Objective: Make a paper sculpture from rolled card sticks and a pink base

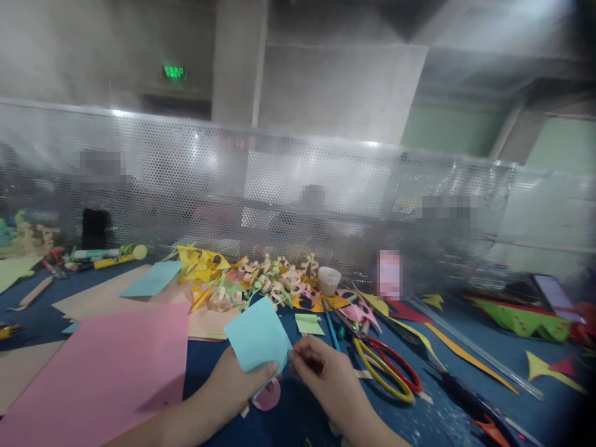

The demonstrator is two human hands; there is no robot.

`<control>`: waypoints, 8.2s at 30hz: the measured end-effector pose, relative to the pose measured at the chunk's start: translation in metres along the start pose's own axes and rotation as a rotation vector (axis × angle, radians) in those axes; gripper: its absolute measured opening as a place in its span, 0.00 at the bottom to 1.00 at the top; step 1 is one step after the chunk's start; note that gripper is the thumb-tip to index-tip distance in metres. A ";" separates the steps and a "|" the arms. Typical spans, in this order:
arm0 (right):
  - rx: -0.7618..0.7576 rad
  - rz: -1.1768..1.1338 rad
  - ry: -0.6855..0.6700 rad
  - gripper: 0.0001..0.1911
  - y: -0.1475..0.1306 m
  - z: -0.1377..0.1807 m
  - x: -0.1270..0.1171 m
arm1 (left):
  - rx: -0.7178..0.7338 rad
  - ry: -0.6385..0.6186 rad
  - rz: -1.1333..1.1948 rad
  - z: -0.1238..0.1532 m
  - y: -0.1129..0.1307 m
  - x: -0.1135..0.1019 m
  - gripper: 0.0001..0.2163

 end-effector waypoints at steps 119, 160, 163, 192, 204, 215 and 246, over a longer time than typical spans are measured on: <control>0.164 -0.366 -0.160 0.24 0.012 -0.010 0.006 | 0.011 0.005 0.117 -0.001 -0.002 0.003 0.18; 0.196 -0.404 -0.173 0.21 0.022 -0.011 0.008 | -0.074 -0.016 -0.046 0.001 -0.002 0.002 0.17; 0.211 -0.414 -0.171 0.21 0.024 -0.011 0.009 | -0.057 -0.017 -0.050 0.001 -0.001 0.002 0.17; 0.196 -0.462 -0.185 0.21 0.019 -0.010 0.008 | -0.020 0.031 0.015 0.001 0.006 0.000 0.13; 0.189 -0.375 -0.175 0.20 0.025 -0.011 0.010 | -0.036 -0.028 -0.008 0.002 0.006 0.004 0.16; 0.180 -0.385 -0.199 0.20 0.020 -0.012 0.010 | 0.010 -0.008 -0.024 0.002 0.001 0.002 0.15; 0.202 -0.341 -0.179 0.22 0.026 -0.011 0.009 | -0.068 -0.013 0.017 0.002 0.005 0.005 0.16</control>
Point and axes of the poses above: each hand's wrist, its own z-axis away from the middle knuckle, its own x-axis out of the palm, y = z × x, the point moved 5 cm from there along -z, towards the middle knuckle, and after that the axes turned 9 degrees about x, right-handed, at the moved point
